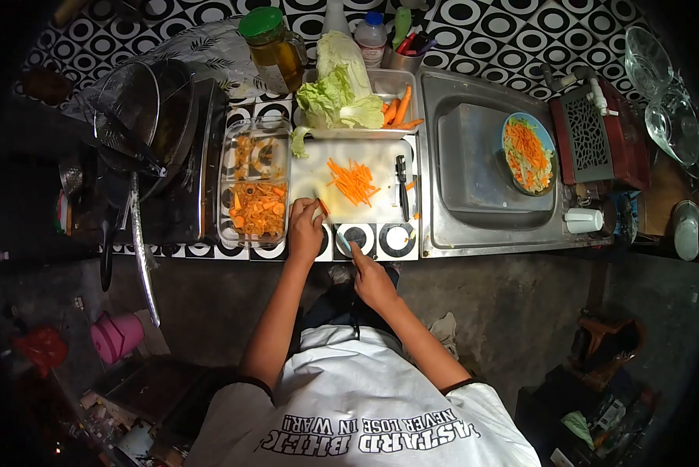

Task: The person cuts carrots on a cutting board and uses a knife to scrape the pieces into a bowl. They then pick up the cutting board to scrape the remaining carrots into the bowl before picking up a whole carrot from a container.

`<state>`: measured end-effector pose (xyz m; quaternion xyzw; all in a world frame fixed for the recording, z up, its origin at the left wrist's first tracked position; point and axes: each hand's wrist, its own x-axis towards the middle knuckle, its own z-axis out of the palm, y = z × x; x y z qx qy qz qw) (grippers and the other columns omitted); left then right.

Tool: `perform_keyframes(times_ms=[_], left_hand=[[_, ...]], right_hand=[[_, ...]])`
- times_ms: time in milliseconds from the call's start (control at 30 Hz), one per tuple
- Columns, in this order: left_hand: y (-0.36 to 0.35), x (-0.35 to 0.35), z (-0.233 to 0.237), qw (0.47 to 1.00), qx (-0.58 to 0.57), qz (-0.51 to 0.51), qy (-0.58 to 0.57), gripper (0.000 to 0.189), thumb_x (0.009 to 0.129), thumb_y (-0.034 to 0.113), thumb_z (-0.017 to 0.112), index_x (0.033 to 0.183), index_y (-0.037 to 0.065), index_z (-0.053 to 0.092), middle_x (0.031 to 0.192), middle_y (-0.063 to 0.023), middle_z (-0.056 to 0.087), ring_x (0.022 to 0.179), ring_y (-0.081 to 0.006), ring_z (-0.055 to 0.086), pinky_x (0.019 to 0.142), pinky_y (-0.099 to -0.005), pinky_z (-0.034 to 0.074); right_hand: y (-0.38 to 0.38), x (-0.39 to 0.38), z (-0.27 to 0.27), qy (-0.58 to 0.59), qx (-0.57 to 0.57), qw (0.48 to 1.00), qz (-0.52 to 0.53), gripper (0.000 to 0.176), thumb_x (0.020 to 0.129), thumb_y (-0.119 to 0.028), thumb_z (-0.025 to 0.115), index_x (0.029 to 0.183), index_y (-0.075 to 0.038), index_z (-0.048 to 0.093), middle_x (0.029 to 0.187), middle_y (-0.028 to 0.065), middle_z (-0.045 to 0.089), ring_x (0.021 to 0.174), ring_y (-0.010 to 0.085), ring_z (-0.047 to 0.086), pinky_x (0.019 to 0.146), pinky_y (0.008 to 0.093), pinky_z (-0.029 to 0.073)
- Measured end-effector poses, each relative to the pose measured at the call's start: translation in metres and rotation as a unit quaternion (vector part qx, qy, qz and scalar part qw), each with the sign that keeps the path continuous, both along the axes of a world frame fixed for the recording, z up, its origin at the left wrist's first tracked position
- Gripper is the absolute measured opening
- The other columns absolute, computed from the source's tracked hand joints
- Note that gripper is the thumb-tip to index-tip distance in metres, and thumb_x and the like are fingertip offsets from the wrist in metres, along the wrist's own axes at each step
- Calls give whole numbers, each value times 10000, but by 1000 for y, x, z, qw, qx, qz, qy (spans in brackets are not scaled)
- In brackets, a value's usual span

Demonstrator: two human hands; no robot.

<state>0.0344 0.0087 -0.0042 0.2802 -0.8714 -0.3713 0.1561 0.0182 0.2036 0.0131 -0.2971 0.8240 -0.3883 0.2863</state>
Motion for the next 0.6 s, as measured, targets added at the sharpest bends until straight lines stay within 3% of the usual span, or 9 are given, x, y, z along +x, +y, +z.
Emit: perform_keyframes(times_ms=[233, 367, 433, 600], left_hand=[[-3, 0, -2, 1000, 0, -16, 3, 345, 773, -42, 680, 1117, -38, 645, 1106, -152, 557, 1058, -338, 530, 902, -405, 450], [-4, 1, 0, 1000, -8, -24, 4, 337, 777, -39, 679, 1112, -42, 644, 1102, -154, 556, 1060, -340, 526, 902, -407, 450], [-4, 1, 0, 1000, -4, -21, -2, 331, 779, -34, 679, 1109, -44, 645, 1099, -155, 554, 1060, -341, 525, 900, -407, 451], [-4, 0, 1, 1000, -9, -26, -1, 338, 772, -35, 683, 1107, -39, 647, 1096, -151, 560, 1056, -334, 536, 903, -401, 453]], right_hand=[[-6, -12, 17, -66, 22, 998, -4, 566, 875, -12, 504, 1423, -16, 363, 1057, 305, 616, 984, 464, 601, 834, 510, 468], [-17, -15, 21, -54, 23, 998, 3, 549, 883, -16, 492, 1415, 2, 362, 1045, 324, 607, 974, 472, 598, 828, 521, 461], [-21, -15, 32, -67, 38, 997, -8, 576, 853, 73, 445, 1423, 11, 383, 1057, 329, 601, 992, 471, 597, 848, 491, 466], [-27, -20, 16, -55, 30, 998, -3, 570, 862, 49, 441, 1425, 16, 363, 1041, 332, 607, 972, 476, 599, 836, 504, 466]])
